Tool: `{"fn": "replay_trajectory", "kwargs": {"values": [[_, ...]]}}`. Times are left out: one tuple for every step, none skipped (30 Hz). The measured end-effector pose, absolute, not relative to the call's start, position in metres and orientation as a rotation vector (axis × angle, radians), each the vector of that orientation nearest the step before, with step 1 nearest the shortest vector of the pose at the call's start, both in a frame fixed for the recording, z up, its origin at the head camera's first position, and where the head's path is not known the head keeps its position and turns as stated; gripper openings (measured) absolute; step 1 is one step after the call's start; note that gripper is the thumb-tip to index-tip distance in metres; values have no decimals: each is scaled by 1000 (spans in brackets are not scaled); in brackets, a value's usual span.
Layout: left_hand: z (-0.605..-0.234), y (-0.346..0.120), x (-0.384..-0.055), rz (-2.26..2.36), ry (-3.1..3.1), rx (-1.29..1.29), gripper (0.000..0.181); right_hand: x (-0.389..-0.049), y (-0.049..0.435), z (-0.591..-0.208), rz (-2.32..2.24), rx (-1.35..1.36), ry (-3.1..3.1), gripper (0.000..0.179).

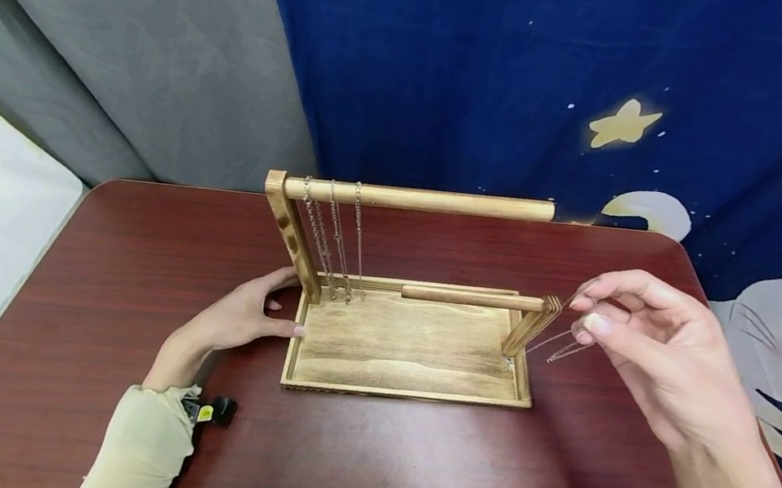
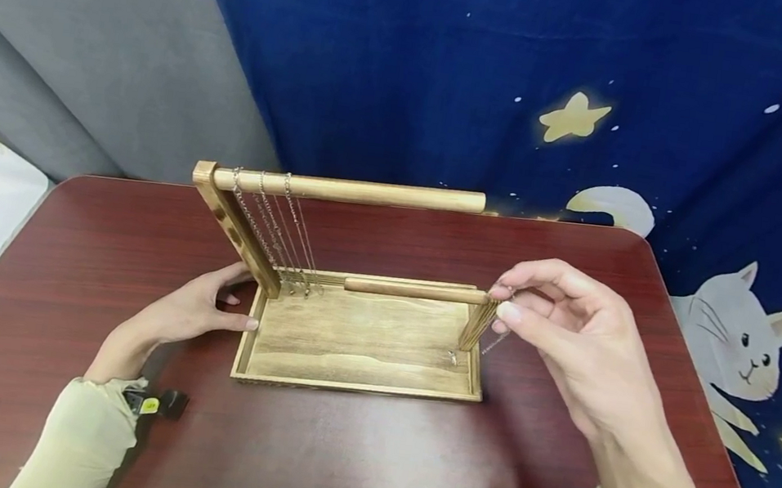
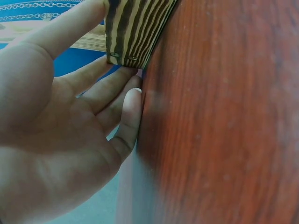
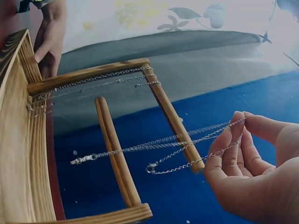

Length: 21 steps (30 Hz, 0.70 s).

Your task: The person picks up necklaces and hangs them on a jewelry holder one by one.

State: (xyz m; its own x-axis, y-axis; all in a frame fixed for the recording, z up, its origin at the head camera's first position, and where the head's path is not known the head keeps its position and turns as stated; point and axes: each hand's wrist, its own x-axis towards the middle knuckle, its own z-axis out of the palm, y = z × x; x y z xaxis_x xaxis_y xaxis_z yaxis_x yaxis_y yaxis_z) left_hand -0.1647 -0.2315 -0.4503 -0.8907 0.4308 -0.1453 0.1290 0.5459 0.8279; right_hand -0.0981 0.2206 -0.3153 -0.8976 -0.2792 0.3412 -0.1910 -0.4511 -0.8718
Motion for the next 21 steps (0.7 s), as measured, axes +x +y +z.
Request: {"fn": "replay_trajectory", "kwargs": {"values": [[-450,-231,-164,1272,2453,455,90,-98,222,-315,-2544,-697,1611,35],[-449,-231,-164,1271,2452,452,90,-97,224,-315,-2549,-698,1607,36],[-449,-231,-164,1270,2452,451,90,-97,226,-316,-2555,-699,1603,36],[-449,-231,-164,1270,2452,449,90,-97,228,-316,-2562,-699,1595,37],[-448,-231,-164,1272,2451,450,90,-97,230,-316,-2569,-697,1590,37],[-448,-230,-164,1272,2451,451,90,-97,232,-316,-2577,-691,1588,38],[-448,-230,-164,1276,2448,451,89,-97,234,-316,-2581,-687,1588,38],[-448,-229,-164,1276,2449,454,89,-98,236,-316,-2581,-684,1591,39],[-448,-229,-164,1277,2450,456,88,-98,239,-316,-2581,-680,1593,40],[-448,-229,-164,1280,2448,456,88,-99,241,-316,-2574,-680,1598,41],[-448,-229,-164,1283,2446,456,88,-100,243,-315,-2568,-674,1601,42],[-448,-229,-164,1284,2443,456,88,-101,245,-314,-2558,-665,1620,43],[-448,-229,-164,1286,2443,458,88,-102,247,-313,-2554,-663,1623,44],[-449,-229,-164,1289,2442,459,88,-103,249,-311,-2544,-648,1653,45],[-449,-229,-164,1292,2441,461,88,-104,251,-310,-2543,-640,1657,45],[-449,-230,-164,1295,2441,464,88,-105,252,-308,-2533,-620,1689,46],[-449,-230,-164,1296,2442,466,88,-106,253,-307,-2527,-595,1723,45],[-449,-230,-164,1295,2444,468,88,-107,254,-305,-2519,-577,1758,45],[-449,-230,-164,1294,2446,468,88,-108,255,-304,-2516,-567,1770,45],[-449,-230,-164,1296,2446,468,88,-109,255,-302,-2507,-553,1798,45],[-449,-230,-164,1293,2447,468,89,-110,255,-302,-2512,-556,1793,45]]}}
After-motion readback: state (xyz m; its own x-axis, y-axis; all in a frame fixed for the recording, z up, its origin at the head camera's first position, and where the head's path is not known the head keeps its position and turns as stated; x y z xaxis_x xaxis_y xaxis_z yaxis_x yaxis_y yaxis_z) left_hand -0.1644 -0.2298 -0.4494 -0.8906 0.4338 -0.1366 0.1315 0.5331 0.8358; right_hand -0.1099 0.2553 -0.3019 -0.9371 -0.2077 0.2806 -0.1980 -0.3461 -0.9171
